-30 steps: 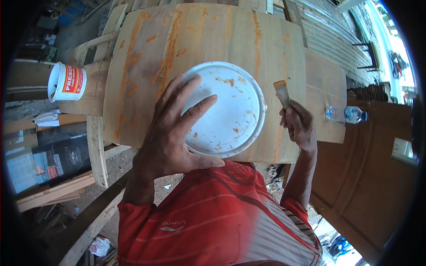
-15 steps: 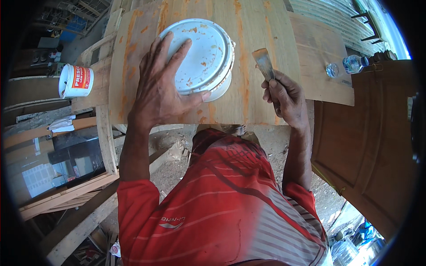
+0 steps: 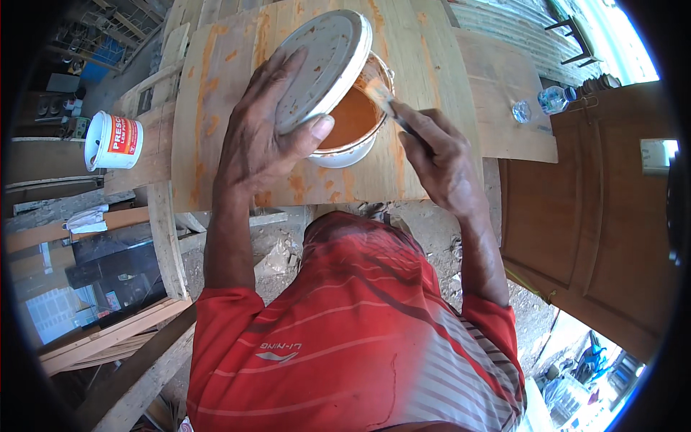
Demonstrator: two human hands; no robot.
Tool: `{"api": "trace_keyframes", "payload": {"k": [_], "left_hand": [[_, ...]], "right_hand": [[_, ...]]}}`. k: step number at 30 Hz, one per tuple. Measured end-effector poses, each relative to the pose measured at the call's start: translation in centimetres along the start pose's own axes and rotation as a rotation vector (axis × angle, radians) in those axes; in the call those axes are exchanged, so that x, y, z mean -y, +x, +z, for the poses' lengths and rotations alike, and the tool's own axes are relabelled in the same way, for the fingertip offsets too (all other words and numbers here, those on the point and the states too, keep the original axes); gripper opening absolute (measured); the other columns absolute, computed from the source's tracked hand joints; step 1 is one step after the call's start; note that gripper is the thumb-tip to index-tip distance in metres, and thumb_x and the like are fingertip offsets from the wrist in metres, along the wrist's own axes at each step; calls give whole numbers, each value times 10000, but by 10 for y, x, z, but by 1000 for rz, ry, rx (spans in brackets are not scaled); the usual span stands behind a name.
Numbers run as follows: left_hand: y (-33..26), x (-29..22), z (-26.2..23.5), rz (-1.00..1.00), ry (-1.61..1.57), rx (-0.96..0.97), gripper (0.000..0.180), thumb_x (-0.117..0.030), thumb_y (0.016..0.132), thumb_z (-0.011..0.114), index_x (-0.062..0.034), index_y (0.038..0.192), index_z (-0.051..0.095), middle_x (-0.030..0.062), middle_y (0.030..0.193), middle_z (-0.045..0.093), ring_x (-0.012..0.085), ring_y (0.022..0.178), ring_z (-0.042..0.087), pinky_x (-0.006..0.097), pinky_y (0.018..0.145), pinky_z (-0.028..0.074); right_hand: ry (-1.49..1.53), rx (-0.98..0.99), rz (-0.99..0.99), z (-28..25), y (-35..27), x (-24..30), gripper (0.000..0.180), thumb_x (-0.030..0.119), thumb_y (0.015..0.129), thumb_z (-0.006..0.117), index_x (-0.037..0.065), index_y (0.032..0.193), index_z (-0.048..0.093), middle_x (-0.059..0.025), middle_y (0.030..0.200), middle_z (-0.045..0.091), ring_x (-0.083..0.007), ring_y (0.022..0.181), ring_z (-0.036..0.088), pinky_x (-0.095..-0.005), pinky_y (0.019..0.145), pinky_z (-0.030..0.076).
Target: The person applies wood filler to a wooden board with a scraper, stirs the filler in a bucket, and adds water from a bottle.
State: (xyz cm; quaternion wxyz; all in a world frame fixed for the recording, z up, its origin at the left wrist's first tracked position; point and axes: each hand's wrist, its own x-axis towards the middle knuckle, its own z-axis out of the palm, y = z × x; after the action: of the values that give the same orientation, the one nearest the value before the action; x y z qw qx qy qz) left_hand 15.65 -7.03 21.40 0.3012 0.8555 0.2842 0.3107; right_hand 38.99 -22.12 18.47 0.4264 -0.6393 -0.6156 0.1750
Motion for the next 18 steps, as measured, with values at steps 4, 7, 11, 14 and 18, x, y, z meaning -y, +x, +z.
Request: {"api": "trace_keyframes", "payload": {"k": [4,7,11,14,18], "left_hand": [[-5,-1,3,-8,74,-3,909,-481,794,769,36,1482,477,338,1505,448,489,1400,453,528,1156,397],[-6,1,7,-19,101,-24,923,-497,781,779,25,1482,482,346,1503,447,516,1395,444,549,1154,393],[-10,1,7,9,163,-53,943,-517,767,791,19,1480,485,355,1499,446,528,1397,432,552,1159,385],[-9,3,10,17,121,-80,939,-504,755,802,29,1465,495,359,1489,451,524,1391,438,547,1155,391],[-8,8,9,69,46,-135,919,-463,735,823,63,1424,518,354,1466,469,511,1363,466,546,1136,410]], "right_hand": [[-269,123,-127,-3,-11,0,471,18,923,690,102,1382,632,-123,899,613,-286,771,630,-425,706,527],[-473,382,-80,-53,-31,-4,429,22,931,664,98,1352,643,-115,862,590,-283,737,619,-422,672,517],[-512,391,68,-69,-31,5,362,11,942,638,67,1300,658,-118,858,608,-306,702,627,-425,641,506],[-315,281,33,-65,-6,23,357,3,936,640,67,1287,663,-117,867,628,-320,686,637,-430,625,498],[-453,423,-274,-54,36,53,237,15,902,668,38,1138,689,-117,860,615,-298,723,637,-424,656,502]]}}
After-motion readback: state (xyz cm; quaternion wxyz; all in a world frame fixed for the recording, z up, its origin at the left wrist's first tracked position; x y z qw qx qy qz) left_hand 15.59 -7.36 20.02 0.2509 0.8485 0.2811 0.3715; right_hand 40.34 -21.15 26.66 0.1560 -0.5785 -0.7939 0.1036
